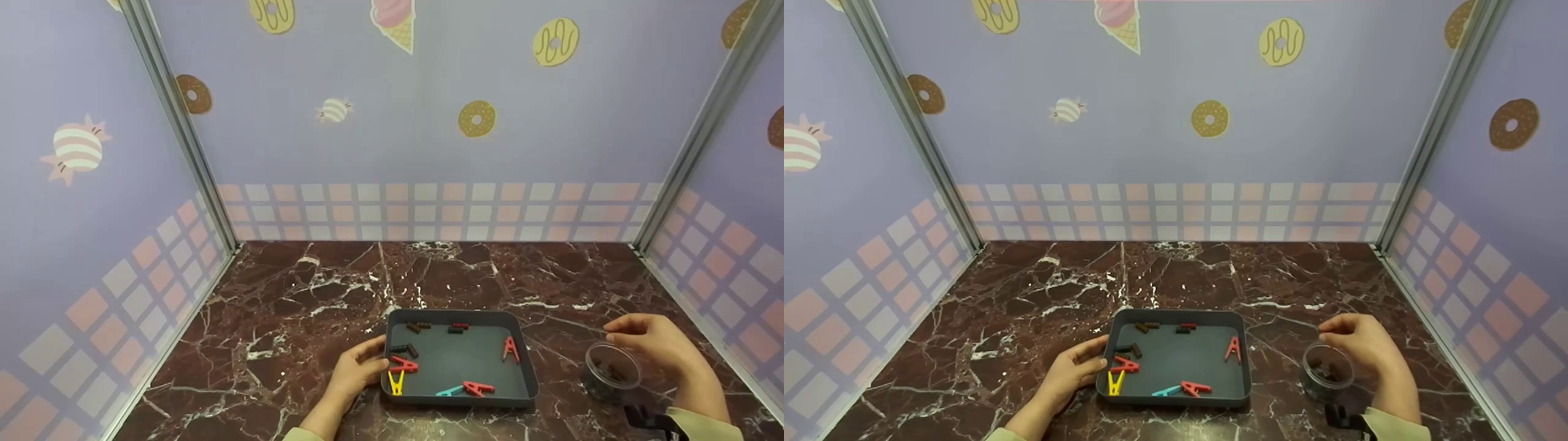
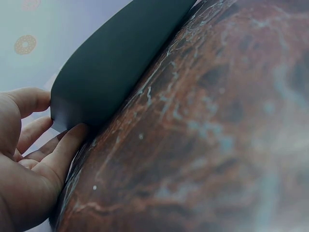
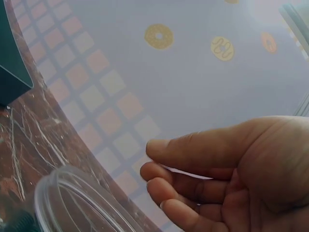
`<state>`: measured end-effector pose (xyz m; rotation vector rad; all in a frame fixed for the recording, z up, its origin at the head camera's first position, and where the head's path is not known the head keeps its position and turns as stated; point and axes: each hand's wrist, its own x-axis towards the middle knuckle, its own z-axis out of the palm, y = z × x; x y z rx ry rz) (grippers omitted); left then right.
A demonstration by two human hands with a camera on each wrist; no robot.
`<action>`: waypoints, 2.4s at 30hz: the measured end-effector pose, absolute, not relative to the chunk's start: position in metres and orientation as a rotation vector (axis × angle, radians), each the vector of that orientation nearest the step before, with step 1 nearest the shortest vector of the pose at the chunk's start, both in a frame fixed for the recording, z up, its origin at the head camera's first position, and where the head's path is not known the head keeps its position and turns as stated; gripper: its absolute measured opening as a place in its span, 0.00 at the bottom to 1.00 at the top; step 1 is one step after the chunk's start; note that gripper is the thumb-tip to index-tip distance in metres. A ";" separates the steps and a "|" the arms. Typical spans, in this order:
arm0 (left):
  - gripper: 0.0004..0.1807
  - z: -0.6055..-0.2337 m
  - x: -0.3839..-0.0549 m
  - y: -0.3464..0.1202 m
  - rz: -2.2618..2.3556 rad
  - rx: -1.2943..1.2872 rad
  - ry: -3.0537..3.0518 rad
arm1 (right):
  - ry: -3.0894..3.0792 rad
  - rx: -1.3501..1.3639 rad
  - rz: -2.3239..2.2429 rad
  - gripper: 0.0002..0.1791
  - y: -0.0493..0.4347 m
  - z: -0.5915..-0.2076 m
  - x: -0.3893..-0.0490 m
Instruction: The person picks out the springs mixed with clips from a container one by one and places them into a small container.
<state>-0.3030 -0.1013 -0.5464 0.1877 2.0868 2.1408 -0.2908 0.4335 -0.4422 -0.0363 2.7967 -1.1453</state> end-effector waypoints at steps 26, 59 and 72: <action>0.33 -0.544 -0.301 -0.102 2.177 0.192 2.038 | 2.797 -0.301 -1.583 0.17 0.344 -0.457 -0.317; 0.33 -0.547 -0.303 -0.102 2.184 0.191 2.028 | 2.786 -0.544 -1.413 0.12 0.227 -0.495 -0.358; 0.33 -0.545 -0.302 -0.102 2.158 0.177 2.052 | 2.909 -0.581 -1.172 0.11 0.204 -0.510 -0.367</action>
